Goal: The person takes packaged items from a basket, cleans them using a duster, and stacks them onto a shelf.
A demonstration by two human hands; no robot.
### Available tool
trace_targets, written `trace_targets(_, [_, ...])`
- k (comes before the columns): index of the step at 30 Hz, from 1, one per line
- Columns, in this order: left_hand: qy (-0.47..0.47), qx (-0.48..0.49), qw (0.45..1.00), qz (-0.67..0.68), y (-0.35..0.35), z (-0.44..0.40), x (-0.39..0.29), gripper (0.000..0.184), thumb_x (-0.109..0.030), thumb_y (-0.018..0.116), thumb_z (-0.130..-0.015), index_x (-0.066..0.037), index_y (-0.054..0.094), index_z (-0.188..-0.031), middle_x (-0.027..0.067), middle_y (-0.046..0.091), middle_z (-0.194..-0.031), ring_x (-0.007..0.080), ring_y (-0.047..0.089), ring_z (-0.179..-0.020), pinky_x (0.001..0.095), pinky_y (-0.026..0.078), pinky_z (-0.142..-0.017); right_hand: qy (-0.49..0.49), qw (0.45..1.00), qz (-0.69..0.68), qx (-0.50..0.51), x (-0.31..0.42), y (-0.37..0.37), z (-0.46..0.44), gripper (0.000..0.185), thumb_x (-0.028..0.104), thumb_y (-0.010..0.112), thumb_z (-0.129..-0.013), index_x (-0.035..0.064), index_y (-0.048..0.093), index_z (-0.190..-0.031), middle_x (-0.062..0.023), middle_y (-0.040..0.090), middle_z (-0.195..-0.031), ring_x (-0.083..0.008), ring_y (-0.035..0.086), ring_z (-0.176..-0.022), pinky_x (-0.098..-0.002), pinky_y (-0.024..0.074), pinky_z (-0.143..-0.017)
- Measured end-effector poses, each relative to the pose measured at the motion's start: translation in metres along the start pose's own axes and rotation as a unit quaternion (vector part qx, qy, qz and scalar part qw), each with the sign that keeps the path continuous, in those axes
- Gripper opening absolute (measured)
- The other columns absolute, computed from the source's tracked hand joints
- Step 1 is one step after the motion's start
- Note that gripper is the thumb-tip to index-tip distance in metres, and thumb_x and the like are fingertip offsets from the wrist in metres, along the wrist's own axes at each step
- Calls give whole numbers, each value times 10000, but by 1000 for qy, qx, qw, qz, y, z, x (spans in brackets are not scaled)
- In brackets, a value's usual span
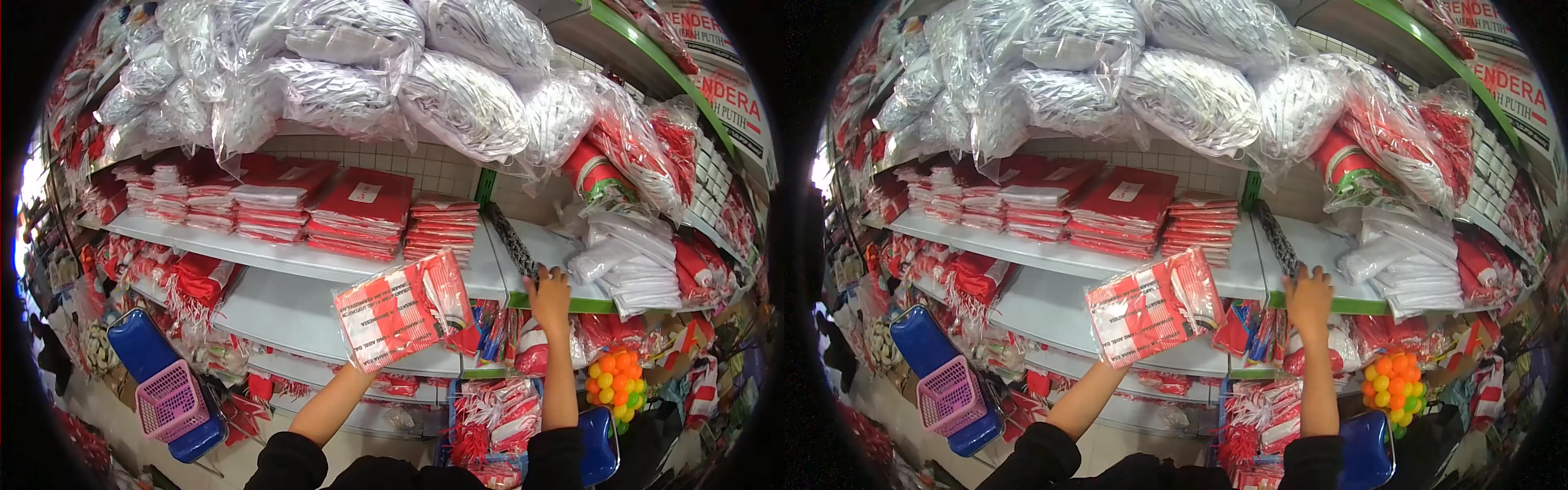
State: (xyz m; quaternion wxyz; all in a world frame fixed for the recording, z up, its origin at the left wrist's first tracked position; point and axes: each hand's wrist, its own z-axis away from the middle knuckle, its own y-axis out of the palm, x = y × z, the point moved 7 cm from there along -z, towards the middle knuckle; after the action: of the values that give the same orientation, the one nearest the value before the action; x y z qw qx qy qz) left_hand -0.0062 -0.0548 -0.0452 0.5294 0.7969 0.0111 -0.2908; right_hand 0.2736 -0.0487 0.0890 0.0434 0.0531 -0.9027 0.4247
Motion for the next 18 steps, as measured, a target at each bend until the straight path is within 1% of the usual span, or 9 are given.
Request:
trace_targets(1, [2,-1,1000,-1,-1,0,0,467,-382,358,-937,-42,468,-1238,130,554,-1196,286,580,-1028,468,482,-881,-44,997,-44,-34,19,-9,6,459,305,570,-866,3,498,-1204,-239,561,-1084,-324,550,-1028,-417,450,-842])
trace_targets(3, [8,0,1000,-5,-2,0,1,466,-381,358,-938,-42,468,-1237,130,556,-1194,285,582,-1025,466,484,-879,-109,936,-334,11,52,-4,19,484,261,539,-903,47,429,-1323,-124,581,-977,-236,568,-936,-351,422,-863])
trace_targets(6, [15,3,1000,-13,0,-4,-1,464,-380,358,-938,-42,469,-1236,129,559,-1190,284,585,-1021,464,487,-876,-13,732,-602,319,99,12,39,467,184,484,-938,3,362,-1351,-139,549,-1158,-214,570,-978,-339,487,-840])
trace_targets(9, [26,11,999,-43,3,-13,-10,461,-379,358,-939,-42,469,-1235,128,561,-1187,282,588,-1017,463,490,-873,29,585,-724,364,109,15,39,447,132,480,-935,-13,363,-1342,-87,560,-1079,-163,592,-859,-338,568,-699])
trace_targets(10, [30,16,997,-62,3,-17,-17,461,-378,358,-940,-42,470,-1234,128,562,-1186,282,588,-1016,462,491,-872,46,566,-751,338,108,13,34,446,101,493,-921,-24,372,-1331,-74,570,-978,-153,596,-753,-375,601,-599])
trace_targets(13, [56,37,981,-180,6,-34,-44,459,-377,357,-941,-43,470,-1233,127,564,-1182,281,591,-1012,460,494,-869,48,579,-776,245,98,-12,23,425,75,494,-916,-37,394,-1314,-59,566,-905,-153,592,-759,-421,601,-637])
trace_targets(15, [91,10,972,-218,10,-49,-64,457,-376,357,-941,-43,470,-1232,126,566,-1180,280,593,-1009,459,497,-867,37,631,-762,144,89,-31,12,379,58,503,-909,-38,451,-1272,-37,563,-881,-130,573,-750,-411,605,-629])
trace_targets(17, [161,-105,963,-187,31,-59,-80,367,-230,522,-881,-26,511,-1186,98,577,-1172,231,608,-988,387,521,-824,15,672,-739,45,75,-43,3,370,62,519,-901,-27,475,-1257,-7,557,-865,-108,552,-714,-406,606,-597])
trace_targets(18, [208,-110,912,-334,25,-70,-84,347,-187,565,-847,-8,540,-1143,118,575,-1178,236,608,-990,397,522,-805,3,679,-734,11,75,-55,-3,331,40,501,-907,-30,504,-1231,-50,593,-984,-141,586,-830,-396,608,-621])
